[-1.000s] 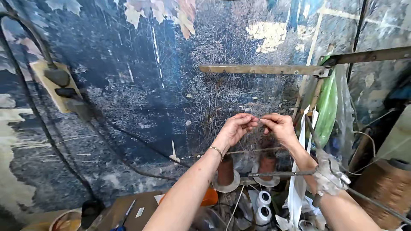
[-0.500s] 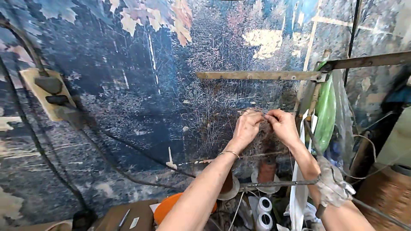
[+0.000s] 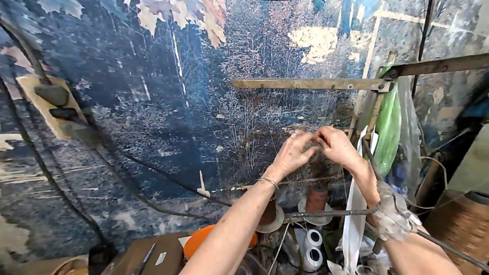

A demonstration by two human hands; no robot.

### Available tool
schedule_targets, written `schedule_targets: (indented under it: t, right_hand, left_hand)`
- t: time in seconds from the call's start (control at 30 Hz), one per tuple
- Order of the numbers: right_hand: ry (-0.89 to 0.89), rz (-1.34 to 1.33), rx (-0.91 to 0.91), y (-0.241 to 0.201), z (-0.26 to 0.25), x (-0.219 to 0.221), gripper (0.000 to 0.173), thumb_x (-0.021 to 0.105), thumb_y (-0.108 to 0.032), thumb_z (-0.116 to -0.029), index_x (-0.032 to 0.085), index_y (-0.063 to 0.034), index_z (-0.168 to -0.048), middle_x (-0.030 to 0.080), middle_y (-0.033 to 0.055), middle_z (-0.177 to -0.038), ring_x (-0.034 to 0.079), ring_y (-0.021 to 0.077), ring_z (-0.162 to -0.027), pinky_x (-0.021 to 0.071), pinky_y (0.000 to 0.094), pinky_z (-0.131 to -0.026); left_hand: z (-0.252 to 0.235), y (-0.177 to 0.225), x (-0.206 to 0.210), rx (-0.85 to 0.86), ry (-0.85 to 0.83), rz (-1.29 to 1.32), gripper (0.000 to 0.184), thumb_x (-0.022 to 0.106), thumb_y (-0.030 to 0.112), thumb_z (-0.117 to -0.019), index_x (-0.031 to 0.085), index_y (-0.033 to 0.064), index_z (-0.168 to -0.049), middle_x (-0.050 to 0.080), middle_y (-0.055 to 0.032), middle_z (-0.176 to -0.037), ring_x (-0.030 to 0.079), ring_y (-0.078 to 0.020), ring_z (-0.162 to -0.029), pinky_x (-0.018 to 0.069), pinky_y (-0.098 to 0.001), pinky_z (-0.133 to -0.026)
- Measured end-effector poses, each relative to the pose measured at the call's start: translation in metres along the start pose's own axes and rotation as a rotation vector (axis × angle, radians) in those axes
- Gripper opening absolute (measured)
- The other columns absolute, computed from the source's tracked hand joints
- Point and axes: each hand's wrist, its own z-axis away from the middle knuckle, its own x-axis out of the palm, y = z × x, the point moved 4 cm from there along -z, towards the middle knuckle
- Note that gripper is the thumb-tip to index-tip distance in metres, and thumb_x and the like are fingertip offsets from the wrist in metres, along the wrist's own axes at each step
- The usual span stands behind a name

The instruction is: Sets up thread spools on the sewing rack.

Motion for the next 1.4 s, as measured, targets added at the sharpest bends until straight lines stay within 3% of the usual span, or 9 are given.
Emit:
schedule_targets:
  t: [0.13,0.43,0.7,0.87,0.97,1.07,1.17,1.3,1.4]
  right_hand:
    - [-0.053,0.097,0.010,-0.001,0.001,0.000,0.011,0.056,0.001,-0.0996,0.065,0.0056,-0.104,0.066,0.0231,-0.104,0.068,0.0405,-0.095,0.0540,0.0602,-0.081]
    - [0.062,-0.069,-0.050,-0.001,0.006,0.000,0.010,0.058,0.000,-0.0993,0.066,0.0053,-0.098,0.067,0.0208,-0.099,0.067,0.0341,-0.088,0.0549,0.0532,-0.081]
    - [0.180,-0.211,-0.022,-0.006,0.008,-0.001,0.011,0.060,-0.001,-0.0980,0.069,0.0049,-0.097,0.068,0.0170,-0.091,0.067,0.0239,-0.083,0.0546,0.0423,-0.079]
    - [0.278,-0.076,0.094,-0.005,0.015,0.000,0.013,0.059,0.000,-0.0984,0.068,0.0091,-0.099,0.069,0.0245,-0.095,0.069,0.0360,-0.088,0.0547,0.0525,-0.082]
    - [0.253,-0.046,0.099,-0.009,0.014,0.006,0.011,0.060,0.002,-0.0976,0.068,0.0096,-0.100,0.069,0.0263,-0.099,0.069,0.0394,-0.092,0.0545,0.0546,-0.086]
    - [0.278,-0.159,0.094,-0.018,0.025,0.014,0.030,0.061,0.001,-0.0975,0.065,0.0061,-0.127,0.071,0.0218,-0.095,0.069,0.0318,-0.080,0.0576,0.0485,-0.075]
    - [0.263,-0.512,0.407,-0.043,0.065,0.027,0.054,0.063,-0.004,-0.0991,0.041,-0.0015,-0.148,0.063,0.0125,-0.085,0.060,0.0198,-0.060,0.0548,0.0357,-0.055]
    - [0.045,-0.600,0.708,-0.048,0.113,0.078,0.038,0.067,-0.004,-0.0961,0.049,0.0038,-0.129,0.068,0.0166,-0.086,0.068,0.0281,-0.064,0.0597,0.0474,-0.061]
    - [-0.172,-0.447,0.674,-0.045,0.127,0.103,0.017,0.065,-0.003,-0.0971,0.062,0.0037,-0.112,0.069,0.0172,-0.087,0.068,0.0267,-0.063,0.0605,0.0457,-0.062]
  left_hand:
    - [-0.009,0.005,-0.004,-0.388,-0.001,0.195,0.026,0.049,-0.001,-0.1027,0.056,-0.0046,-0.127,0.073,-0.0168,-0.108,0.073,-0.0213,-0.091,0.0592,-0.0390,-0.084]
    - [-0.006,0.001,-0.001,-0.968,0.051,0.878,0.041,0.062,-0.010,-0.0915,0.052,-0.0046,-0.130,0.070,-0.0118,-0.092,0.069,-0.0133,-0.073,0.0591,-0.0265,-0.072]
    - [0.002,-0.003,0.005,-0.940,0.163,0.772,0.039,0.070,-0.002,-0.0899,0.057,-0.0030,-0.126,0.067,-0.0118,-0.100,0.063,-0.0153,-0.083,0.0538,-0.0305,-0.077]
    - [0.048,-0.003,-0.001,-0.658,-0.248,0.000,0.029,0.060,-0.002,-0.0934,0.063,-0.0045,-0.122,0.071,-0.0195,-0.096,0.070,-0.0333,-0.092,0.0556,-0.0528,-0.086]
    - [0.074,0.001,-0.015,-0.721,-0.285,0.041,0.031,0.065,0.000,-0.0945,0.061,-0.0024,-0.125,0.072,-0.0140,-0.091,0.069,-0.0247,-0.084,0.0549,-0.0440,-0.080]
    - [0.087,0.003,-0.037,-0.827,-0.315,0.089,0.036,0.063,-0.001,-0.0956,0.058,0.0015,-0.132,0.069,-0.0113,-0.093,0.065,-0.0203,-0.081,0.0532,-0.0404,-0.077]
    - [0.101,0.007,-0.056,-0.943,-0.413,0.087,0.032,0.060,-0.006,-0.0935,0.064,0.0011,-0.125,0.068,-0.0124,-0.091,0.065,-0.0215,-0.075,0.0557,-0.0399,-0.073]
    - [0.119,0.006,-0.070,-0.965,-0.498,0.141,0.031,0.064,-0.004,-0.0938,0.064,0.0010,-0.125,0.069,-0.0117,-0.092,0.066,-0.0188,-0.069,0.0573,-0.0347,-0.065]
    - [0.112,0.010,-0.068,-0.900,-0.410,0.166,0.022,0.062,0.010,-0.1007,0.067,0.0020,-0.121,0.070,-0.0119,-0.101,0.067,-0.0195,-0.084,0.0558,-0.0391,-0.076]
